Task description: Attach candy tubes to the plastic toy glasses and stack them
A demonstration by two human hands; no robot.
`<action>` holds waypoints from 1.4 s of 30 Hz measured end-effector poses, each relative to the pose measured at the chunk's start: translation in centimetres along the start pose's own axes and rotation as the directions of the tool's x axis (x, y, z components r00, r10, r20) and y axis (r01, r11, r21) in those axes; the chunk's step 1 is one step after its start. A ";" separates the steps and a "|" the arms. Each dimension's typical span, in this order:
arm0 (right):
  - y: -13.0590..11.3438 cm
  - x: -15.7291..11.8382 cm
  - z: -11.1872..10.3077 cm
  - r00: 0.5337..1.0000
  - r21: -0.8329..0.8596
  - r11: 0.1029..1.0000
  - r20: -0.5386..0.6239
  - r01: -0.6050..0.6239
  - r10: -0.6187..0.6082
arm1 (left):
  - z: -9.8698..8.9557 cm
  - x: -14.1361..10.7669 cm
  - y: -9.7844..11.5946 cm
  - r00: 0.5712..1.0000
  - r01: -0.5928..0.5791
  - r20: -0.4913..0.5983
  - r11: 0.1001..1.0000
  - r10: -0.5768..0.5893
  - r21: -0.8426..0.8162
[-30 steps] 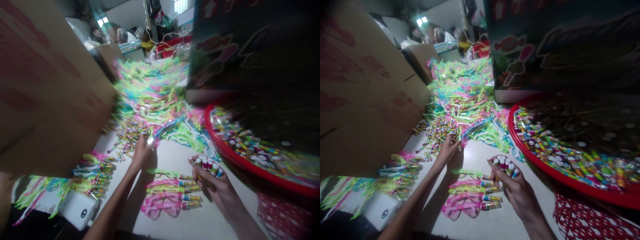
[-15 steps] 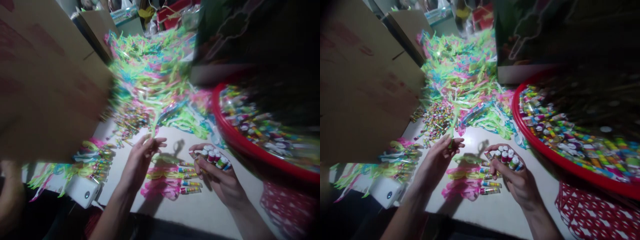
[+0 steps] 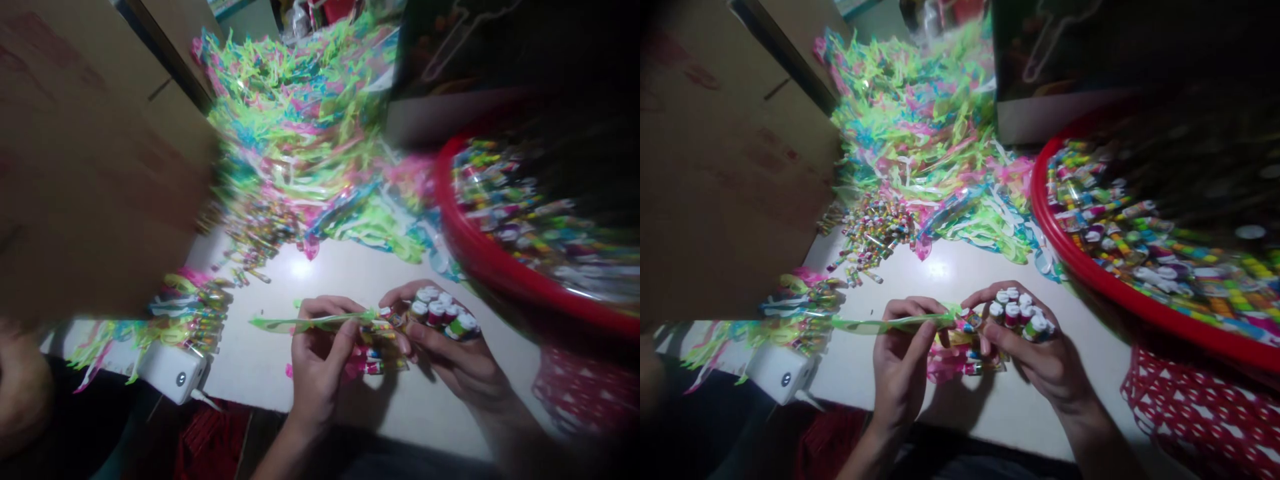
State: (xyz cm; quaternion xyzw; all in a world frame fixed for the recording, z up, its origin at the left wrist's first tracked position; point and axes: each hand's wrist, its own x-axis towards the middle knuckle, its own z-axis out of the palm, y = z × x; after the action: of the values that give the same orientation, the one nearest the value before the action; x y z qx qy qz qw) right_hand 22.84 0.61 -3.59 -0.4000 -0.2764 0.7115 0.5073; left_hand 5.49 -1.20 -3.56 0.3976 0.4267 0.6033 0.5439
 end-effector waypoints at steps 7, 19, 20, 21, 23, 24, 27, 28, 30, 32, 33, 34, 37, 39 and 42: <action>0.5 0.0 -0.6 0.999 -0.154 0.988 0.043 -0.015 0.022 | -0.8 -0.1 -0.2 0.994 -0.073 0.093 0.980 0.056 0.186; 0.3 0.2 -0.5 0.984 -0.028 0.995 0.145 -0.097 0.100 | -1.4 0.1 -0.1 0.961 -0.255 0.151 0.952 0.230 0.170; 0.5 0.3 -0.7 0.983 -0.029 0.995 0.160 -0.091 0.095 | -1.5 0.0 -0.1 0.960 -0.260 0.153 0.951 0.235 0.168; 0.6 0.4 -0.9 0.979 -0.030 0.996 0.184 -0.083 0.087 | -1.6 0.0 -0.2 0.957 -0.268 0.160 0.948 0.242 0.169; 1.0 0.6 -1.4 0.969 -0.021 0.998 0.239 -0.062 0.065 | -1.8 0.0 -0.4 0.947 -0.294 0.185 0.941 0.263 0.170; 1.1 0.7 -1.6 0.964 -0.011 0.999 0.262 -0.052 0.053 | -1.9 0.1 -0.4 0.942 -0.306 0.200 0.936 0.271 0.171; 1.2 0.7 -1.8 0.959 0.011 0.999 0.280 -0.040 0.036 | -2.1 0.2 -0.7 0.928 -0.335 0.232 0.924 0.290 0.183; 1.2 0.7 -1.7 0.960 0.012 0.999 0.275 -0.047 0.041 | -2.2 0.2 -0.7 0.926 -0.340 0.234 0.921 0.294 0.188; 1.1 0.4 -1.4 0.965 -0.007 0.997 0.252 -0.070 0.070 | -2.4 0.1 -0.8 0.927 -0.341 0.234 0.920 0.294 0.195; 0.9 0.2 -1.0 0.978 -0.038 0.996 0.192 -0.080 0.086 | -2.5 0.1 -0.8 0.934 -0.319 0.229 0.929 0.274 0.191; 0.9 0.0 -0.9 0.984 -0.060 0.995 0.155 -0.076 0.084 | -2.6 0.1 -0.9 0.941 -0.297 0.227 0.937 0.253 0.186; 0.9 -0.1 -0.8 0.990 -0.080 0.995 0.122 -0.064 0.073 | -2.6 0.1 -0.9 0.948 -0.270 0.222 0.946 0.229 0.178; 1.0 -0.3 -0.8 0.996 -0.137 0.989 0.055 -0.055 0.063 | -2.5 0.1 -0.8 0.966 -0.189 0.201 0.972 0.159 0.140; 1.1 -0.4 -0.9 0.997 -0.142 0.988 0.040 -0.058 0.064 | -2.3 0.2 -0.9 0.975 -0.152 0.176 0.983 0.133 0.102; 1.3 -0.4 -1.0 0.998 -0.146 0.988 0.030 -0.057 0.062 | -2.0 0.3 -1.1 0.983 -0.126 0.145 0.990 0.116 0.059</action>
State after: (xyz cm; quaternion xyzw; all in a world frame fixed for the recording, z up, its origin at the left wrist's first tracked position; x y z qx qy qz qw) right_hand 23.12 -0.23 -5.05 -0.4316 -0.3241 0.7112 0.4505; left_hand 3.89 -0.99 -5.23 0.4826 0.3823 0.5910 0.5213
